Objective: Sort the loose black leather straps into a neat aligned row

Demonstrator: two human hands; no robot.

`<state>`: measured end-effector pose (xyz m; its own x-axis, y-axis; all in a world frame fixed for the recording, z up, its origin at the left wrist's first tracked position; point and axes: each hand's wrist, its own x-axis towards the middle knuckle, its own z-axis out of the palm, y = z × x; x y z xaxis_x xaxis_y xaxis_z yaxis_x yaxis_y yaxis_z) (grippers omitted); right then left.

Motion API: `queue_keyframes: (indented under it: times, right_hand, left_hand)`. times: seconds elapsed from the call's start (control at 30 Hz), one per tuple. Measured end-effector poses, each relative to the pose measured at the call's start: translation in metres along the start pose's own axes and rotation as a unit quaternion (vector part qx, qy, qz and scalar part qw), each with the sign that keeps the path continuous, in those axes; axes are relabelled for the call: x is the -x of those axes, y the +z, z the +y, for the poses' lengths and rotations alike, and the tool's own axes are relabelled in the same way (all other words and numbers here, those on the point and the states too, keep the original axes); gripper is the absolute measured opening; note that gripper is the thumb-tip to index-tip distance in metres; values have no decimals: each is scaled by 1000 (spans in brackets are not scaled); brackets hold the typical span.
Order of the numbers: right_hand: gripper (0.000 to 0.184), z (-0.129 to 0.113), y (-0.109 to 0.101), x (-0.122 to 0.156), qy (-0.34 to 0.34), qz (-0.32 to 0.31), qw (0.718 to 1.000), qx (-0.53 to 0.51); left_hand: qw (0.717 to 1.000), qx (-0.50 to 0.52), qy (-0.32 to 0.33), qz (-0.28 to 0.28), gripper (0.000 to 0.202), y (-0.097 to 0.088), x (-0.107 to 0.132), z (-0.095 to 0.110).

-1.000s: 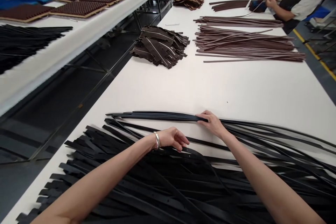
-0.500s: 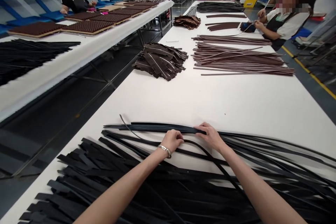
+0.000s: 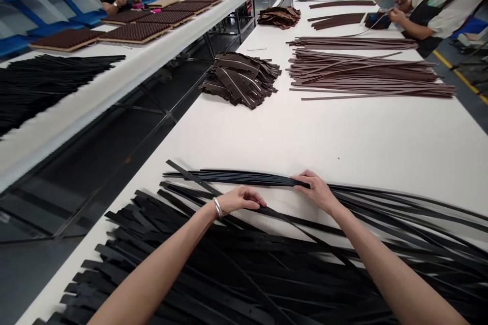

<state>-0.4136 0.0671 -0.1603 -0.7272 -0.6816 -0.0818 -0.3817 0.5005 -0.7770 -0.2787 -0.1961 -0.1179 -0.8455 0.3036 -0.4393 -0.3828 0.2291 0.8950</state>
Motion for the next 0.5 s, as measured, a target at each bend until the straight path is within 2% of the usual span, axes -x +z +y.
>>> queue_keyframes:
  times: [0.1, 0.2, 0.27, 0.37, 0.43, 0.5]
  right_hand:
    - [31, 0, 0, 0, -2, 2, 1000, 2]
    - [31, 0, 0, 0, -1, 3, 1000, 7]
    - [31, 0, 0, 0, 1, 3, 1000, 12]
    - [31, -2, -1, 1, 6, 5, 1000, 15]
    - [31, -2, -1, 1, 5, 9, 1000, 10]
    - [31, -3, -1, 0, 0, 9, 1000, 7]
  left_hand:
    - [999, 34, 2, -23, 30, -5, 1, -7]
    - [1000, -25, 9, -8, 27, -2, 0, -14]
    - [991, -126, 34, 16, 20, 3, 2, -16]
    - [958, -268, 82, 51, 20, 11, 5, -11]
    - [937, -318, 118, 83, 22, 18, 4, -6]
    - [920, -330, 148, 152, 19, 26, -5, -3]
